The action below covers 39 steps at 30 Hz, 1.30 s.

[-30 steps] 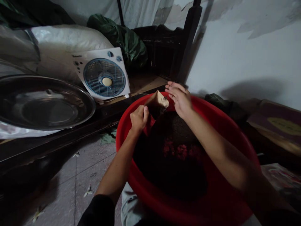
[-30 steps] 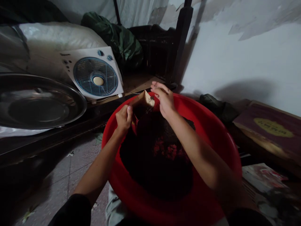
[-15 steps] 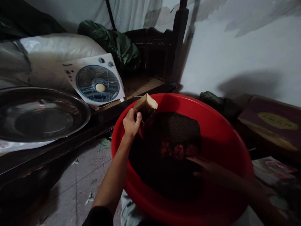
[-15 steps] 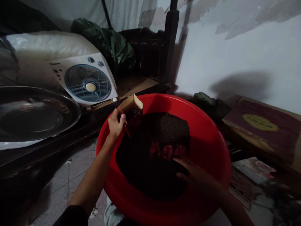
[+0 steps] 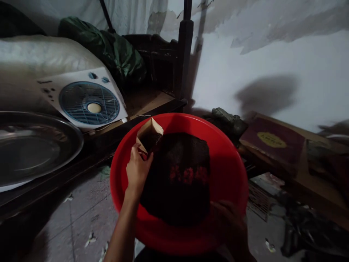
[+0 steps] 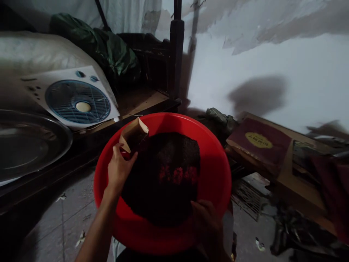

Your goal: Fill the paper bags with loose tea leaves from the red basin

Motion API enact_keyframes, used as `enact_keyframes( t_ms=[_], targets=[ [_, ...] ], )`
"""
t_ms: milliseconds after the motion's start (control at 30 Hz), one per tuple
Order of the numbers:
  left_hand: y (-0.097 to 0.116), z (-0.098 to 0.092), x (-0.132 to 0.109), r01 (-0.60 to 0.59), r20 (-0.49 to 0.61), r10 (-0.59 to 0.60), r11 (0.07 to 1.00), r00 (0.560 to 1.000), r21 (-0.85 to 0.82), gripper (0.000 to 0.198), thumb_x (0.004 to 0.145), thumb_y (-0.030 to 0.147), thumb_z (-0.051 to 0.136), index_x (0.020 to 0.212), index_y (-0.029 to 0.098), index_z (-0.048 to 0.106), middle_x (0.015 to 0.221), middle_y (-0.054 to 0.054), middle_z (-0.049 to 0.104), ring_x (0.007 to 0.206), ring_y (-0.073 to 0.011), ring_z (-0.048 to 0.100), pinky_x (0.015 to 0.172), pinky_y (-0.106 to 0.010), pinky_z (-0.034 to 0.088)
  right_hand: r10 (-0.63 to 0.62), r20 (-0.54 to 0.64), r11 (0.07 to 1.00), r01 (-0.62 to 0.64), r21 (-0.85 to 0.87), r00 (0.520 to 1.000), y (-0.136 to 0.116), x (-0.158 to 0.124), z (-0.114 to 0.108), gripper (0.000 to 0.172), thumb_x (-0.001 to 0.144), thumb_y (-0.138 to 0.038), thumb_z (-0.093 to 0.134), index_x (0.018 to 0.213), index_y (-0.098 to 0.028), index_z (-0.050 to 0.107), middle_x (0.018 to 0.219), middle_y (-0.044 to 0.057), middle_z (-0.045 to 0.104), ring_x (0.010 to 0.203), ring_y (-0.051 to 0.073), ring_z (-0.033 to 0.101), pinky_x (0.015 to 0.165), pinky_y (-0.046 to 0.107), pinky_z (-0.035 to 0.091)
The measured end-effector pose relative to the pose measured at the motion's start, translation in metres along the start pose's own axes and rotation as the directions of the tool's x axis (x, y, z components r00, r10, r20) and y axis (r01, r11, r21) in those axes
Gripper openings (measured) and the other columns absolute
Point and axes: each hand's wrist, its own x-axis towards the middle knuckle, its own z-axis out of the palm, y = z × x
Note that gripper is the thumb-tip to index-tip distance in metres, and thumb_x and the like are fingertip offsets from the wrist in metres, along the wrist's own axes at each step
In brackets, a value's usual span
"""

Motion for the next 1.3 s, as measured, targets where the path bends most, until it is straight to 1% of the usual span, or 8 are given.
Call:
enact_keyframes(
  t_ms=[233, 400, 567, 733, 1033, 1133, 1233, 1300],
  targets=[
    [-0.022, 0.027, 0.001, -0.213, -0.165, 0.185, 0.963, 0.969, -0.167, 0.027, 0.091, 0.027, 0.062, 0.117, 0.020, 0.060, 0.104, -0.008, 0.072, 0.087, -0.0223, 0.071, 0.070, -0.029, 0.052, 0.028, 0.211, 1.000, -0.024, -0.018, 0.977, 0.003, -0.002, -0.001, 0.036, 0.101, -0.027, 0.039, 0.096, -0.023, 0.074, 0.093, 0.004, 0.078, 0.086, 0.016, 0.075, 0.074, 0.025, 0.061],
    [-0.029, 0.023, 0.025, -0.241, -0.341, 0.150, 0.939, 0.928, -0.243, 0.016, 0.091, 0.020, 0.057, 0.104, 0.016, 0.063, 0.096, -0.008, 0.072, 0.092, -0.0215, 0.069, 0.081, -0.032, 0.052, 0.201, 0.319, 0.977, -0.166, -0.135, 0.926, -0.012, 0.011, -0.004, 0.037, 0.100, -0.034, 0.040, 0.093, -0.021, 0.075, 0.089, 0.004, 0.075, 0.064, 0.013, 0.071, 0.052, 0.021, 0.051],
    [-0.040, 0.021, 0.029, -0.450, -0.314, 0.375, 0.866, 0.872, -0.216, 0.012, 0.091, 0.023, 0.057, 0.100, 0.018, 0.062, 0.088, -0.003, 0.068, 0.081, -0.0160, 0.066, 0.074, -0.027, 0.050, 0.188, 0.280, 0.975, -0.144, -0.170, 0.941, -0.016, 0.012, -0.005, 0.035, 0.100, -0.031, 0.041, 0.090, -0.021, 0.073, 0.087, 0.002, 0.075, 0.055, 0.009, 0.065, 0.051, 0.020, 0.047],
    [-0.033, 0.027, -0.001, -0.570, -0.488, 0.434, 0.804, 0.758, -0.171, 0.009, 0.091, 0.015, 0.054, 0.095, 0.019, 0.061, 0.074, 0.001, 0.060, 0.064, -0.0105, 0.058, 0.060, -0.022, 0.043, 0.153, 0.233, 0.978, -0.112, -0.178, 0.960, -0.011, 0.005, -0.005, 0.033, 0.100, -0.037, 0.043, 0.093, -0.022, 0.072, 0.089, 0.002, 0.074, 0.065, 0.012, 0.070, 0.053, 0.021, 0.047],
    [-0.024, 0.014, -0.014, -0.452, -0.306, 0.387, 0.873, 0.870, -0.183, 0.006, 0.093, 0.024, 0.055, 0.095, 0.020, 0.059, 0.078, 0.000, 0.062, 0.067, -0.0114, 0.059, 0.062, -0.023, 0.045, 0.174, 0.231, 0.969, -0.124, -0.213, 0.957, -0.012, 0.002, -0.007, 0.030, 0.099, -0.036, 0.047, 0.093, -0.021, 0.073, 0.090, 0.005, 0.074, 0.069, 0.015, 0.070, 0.055, 0.024, 0.048],
    [-0.036, 0.025, -0.015, -0.405, -0.305, 0.338, 0.893, 0.891, -0.195, 0.015, 0.094, 0.034, 0.056, 0.096, 0.019, 0.058, 0.077, -0.001, 0.063, 0.064, -0.0118, 0.059, 0.059, -0.024, 0.045, 0.253, 0.426, 0.959, -0.167, -0.229, 0.869, -0.003, 0.003, -0.005, 0.028, 0.098, -0.035, 0.047, 0.103, -0.026, 0.072, 0.098, 0.003, 0.074, 0.074, 0.016, 0.072, 0.057, 0.026, 0.051],
    [-0.041, 0.034, -0.016, -0.399, -0.356, 0.312, 0.894, 0.881, -0.205, 0.023, 0.095, 0.041, 0.053, 0.094, 0.019, 0.059, 0.075, -0.001, 0.063, 0.063, -0.0113, 0.060, 0.059, -0.024, 0.046, 0.219, 0.729, 0.975, -0.179, -0.133, 0.648, 0.010, 0.009, 0.005, 0.029, 0.091, -0.034, 0.057, 0.116, -0.029, 0.070, 0.112, 0.006, 0.072, 0.094, 0.021, 0.072, 0.077, 0.031, 0.058],
    [-0.040, 0.037, -0.017, -0.439, -0.347, 0.353, 0.873, 0.869, -0.212, 0.023, 0.098, 0.039, 0.050, 0.096, 0.019, 0.060, 0.078, -0.002, 0.065, 0.066, -0.0112, 0.062, 0.061, -0.024, 0.047, 0.130, 0.862, 0.985, -0.161, -0.057, 0.490, 0.014, 0.015, 0.016, 0.047, 0.083, -0.028, 0.068, 0.130, -0.030, 0.064, 0.131, 0.011, 0.063, 0.114, 0.026, 0.066, 0.094, 0.040, 0.055]
  ],
)
